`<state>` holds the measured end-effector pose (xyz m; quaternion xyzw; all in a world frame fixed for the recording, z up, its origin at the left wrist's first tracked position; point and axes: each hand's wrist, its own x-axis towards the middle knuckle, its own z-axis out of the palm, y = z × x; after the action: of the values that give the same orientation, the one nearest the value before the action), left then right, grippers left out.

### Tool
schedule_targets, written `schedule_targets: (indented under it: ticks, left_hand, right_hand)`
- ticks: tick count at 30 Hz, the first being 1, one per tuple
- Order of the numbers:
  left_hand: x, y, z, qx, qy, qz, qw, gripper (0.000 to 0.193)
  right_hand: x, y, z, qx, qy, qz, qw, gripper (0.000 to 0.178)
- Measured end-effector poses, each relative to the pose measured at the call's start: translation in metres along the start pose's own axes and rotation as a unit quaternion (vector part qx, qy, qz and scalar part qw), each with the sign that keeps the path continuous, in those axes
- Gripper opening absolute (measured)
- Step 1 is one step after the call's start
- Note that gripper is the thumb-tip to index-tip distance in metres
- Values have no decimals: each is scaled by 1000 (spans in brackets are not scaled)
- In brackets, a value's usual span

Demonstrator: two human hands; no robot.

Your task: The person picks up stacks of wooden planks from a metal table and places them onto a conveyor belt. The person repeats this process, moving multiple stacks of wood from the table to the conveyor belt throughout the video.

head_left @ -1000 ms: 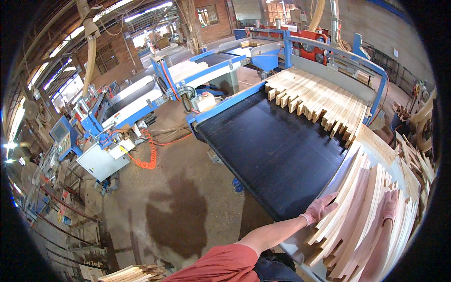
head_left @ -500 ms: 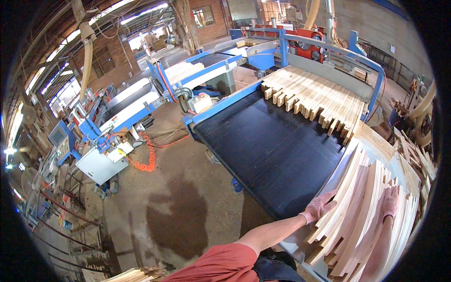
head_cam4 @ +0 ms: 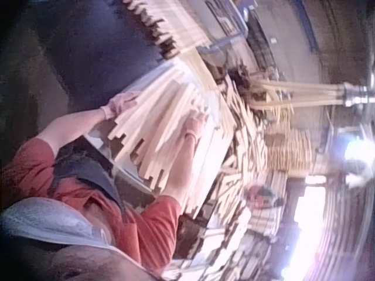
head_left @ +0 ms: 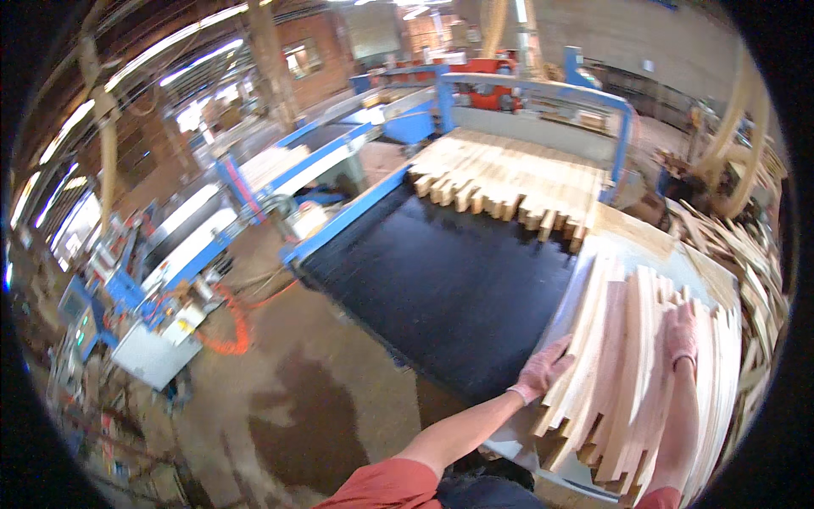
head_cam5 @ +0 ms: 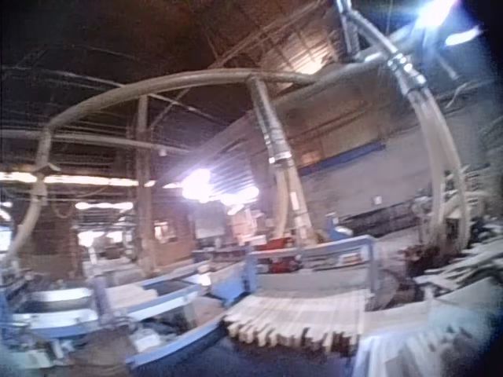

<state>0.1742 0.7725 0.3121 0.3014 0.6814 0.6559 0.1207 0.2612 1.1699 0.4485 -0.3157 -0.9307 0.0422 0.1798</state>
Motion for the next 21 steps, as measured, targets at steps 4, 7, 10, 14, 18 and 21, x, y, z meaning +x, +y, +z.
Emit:
schedule_targets:
  ticks: [4,7,10,14,18,21]
  left_hand:
    - [-4,-3,-22,-11,8,7,1000,63]
    - [-5,5,-27,-7,5,-12,1000,63]
    - [-5,9,-32,-11,-1,-14,1000,61]
    - [-3,2,-36,5,4,3,1000,60]
    - [-1,-13,-39,23,11,10,1000,60]
    - [4,-23,-44,38,22,6,999,57]
  right_hand:
    - [-16,-75,-25,33,-46,83,995,54]
    - [-12,-69,-20,30,-50,95,994,58]
    - [-16,-73,-19,27,-48,100,993,62]
    - [-17,-90,-26,39,-52,113,991,56]
    - [-19,-98,-29,46,-56,116,991,53]
    - [-9,-101,-19,48,-74,119,989,55]
